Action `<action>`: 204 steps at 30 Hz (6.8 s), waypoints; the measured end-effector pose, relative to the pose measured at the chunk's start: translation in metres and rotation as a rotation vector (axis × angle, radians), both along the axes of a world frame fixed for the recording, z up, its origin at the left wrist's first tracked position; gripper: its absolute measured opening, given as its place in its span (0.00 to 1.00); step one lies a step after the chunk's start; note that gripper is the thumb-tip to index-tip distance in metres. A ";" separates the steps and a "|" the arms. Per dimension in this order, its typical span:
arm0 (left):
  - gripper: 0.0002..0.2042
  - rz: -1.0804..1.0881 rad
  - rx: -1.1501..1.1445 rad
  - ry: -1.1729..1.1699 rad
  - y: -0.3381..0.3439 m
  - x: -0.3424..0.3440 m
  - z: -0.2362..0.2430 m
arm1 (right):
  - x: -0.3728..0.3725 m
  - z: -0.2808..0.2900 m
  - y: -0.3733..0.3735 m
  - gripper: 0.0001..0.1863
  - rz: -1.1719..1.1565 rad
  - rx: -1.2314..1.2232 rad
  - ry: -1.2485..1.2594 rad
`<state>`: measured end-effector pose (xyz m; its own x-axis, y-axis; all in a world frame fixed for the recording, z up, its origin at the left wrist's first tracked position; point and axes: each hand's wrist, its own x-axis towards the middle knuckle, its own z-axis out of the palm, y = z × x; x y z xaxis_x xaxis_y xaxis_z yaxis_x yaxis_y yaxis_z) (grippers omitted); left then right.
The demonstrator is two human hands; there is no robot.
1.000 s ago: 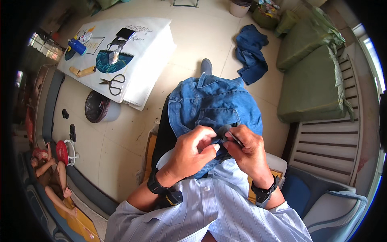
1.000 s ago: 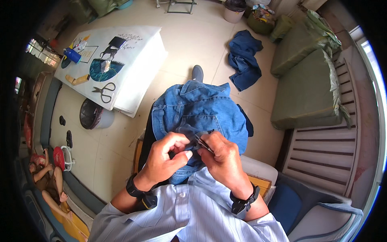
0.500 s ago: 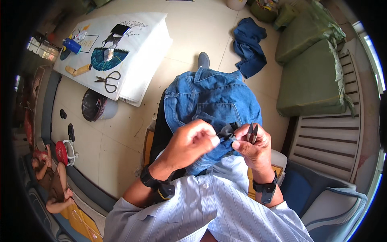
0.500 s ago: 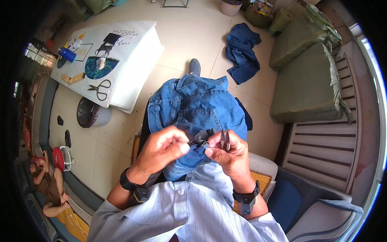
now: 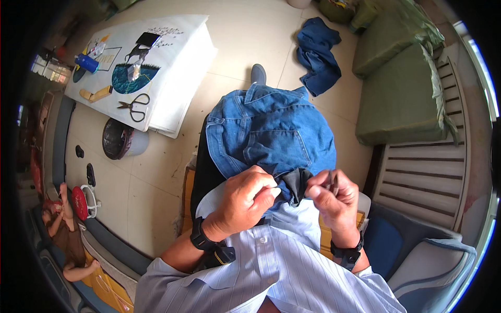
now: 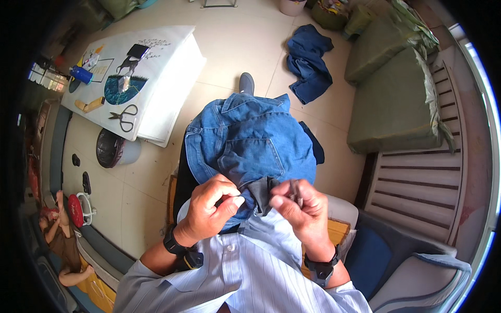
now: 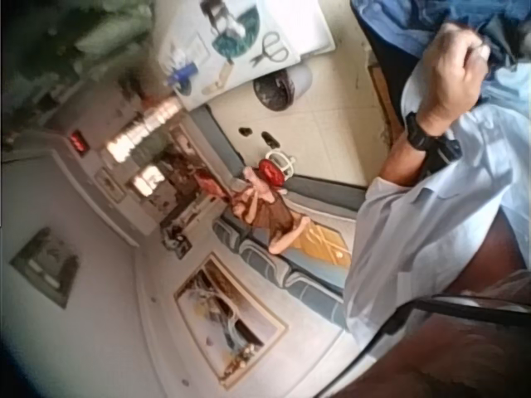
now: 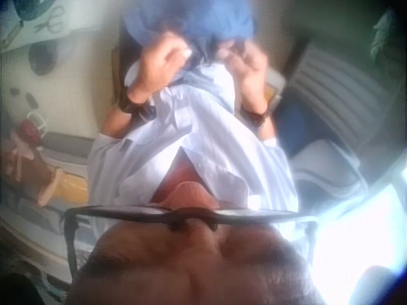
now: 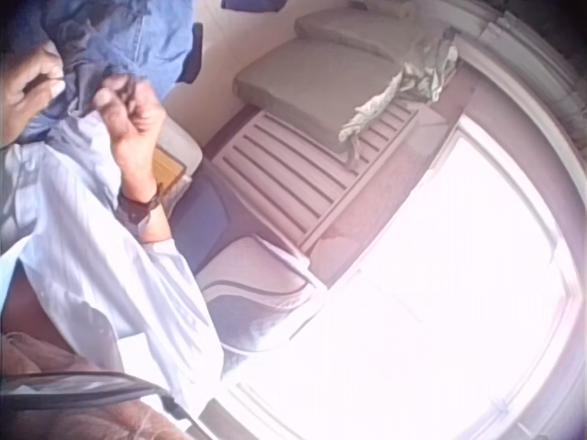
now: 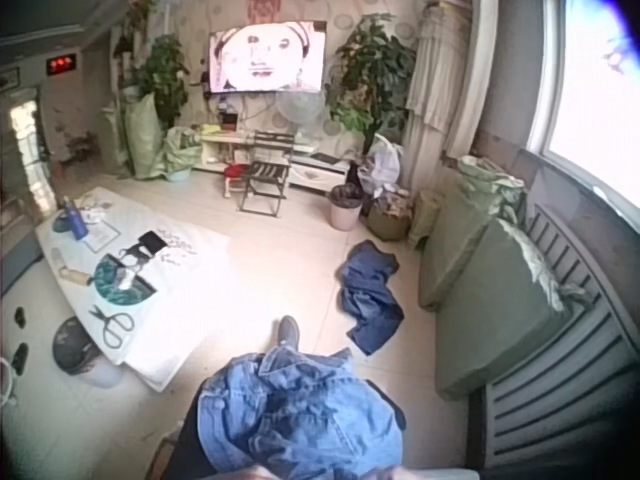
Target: The person uses a seam ripper to remove stitches from the pocket area of a pair of blue jeans. They repeatedly pick at the seam, pull out threads, and inspect the fabric while seated.
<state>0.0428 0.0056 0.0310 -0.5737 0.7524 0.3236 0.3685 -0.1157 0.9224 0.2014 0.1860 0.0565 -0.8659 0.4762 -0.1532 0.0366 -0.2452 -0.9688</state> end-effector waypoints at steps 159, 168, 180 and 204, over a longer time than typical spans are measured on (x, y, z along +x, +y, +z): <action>0.04 -0.140 -0.053 -0.955 0.001 -0.024 -0.027 | 0.011 -0.028 0.017 0.16 0.101 -0.067 -0.185; 0.05 -0.059 0.016 -1.064 -0.017 -0.036 -0.040 | -0.021 -0.020 0.018 0.08 -0.035 -0.421 -0.058; 0.13 -0.354 -0.073 -0.139 -0.023 -0.028 0.026 | 0.000 -0.040 0.023 0.15 -0.022 -0.342 -0.176; 0.11 0.231 0.162 -1.104 -0.056 -0.034 -0.049 | -0.043 -0.021 -0.035 0.07 0.001 -0.111 -0.279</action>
<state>0.0091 -0.0501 -0.0176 -0.7249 0.5869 -0.3607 -0.6076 -0.2982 0.7361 0.1585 0.1507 0.0356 -0.7837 0.4422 -0.4361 0.2976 -0.3491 -0.8886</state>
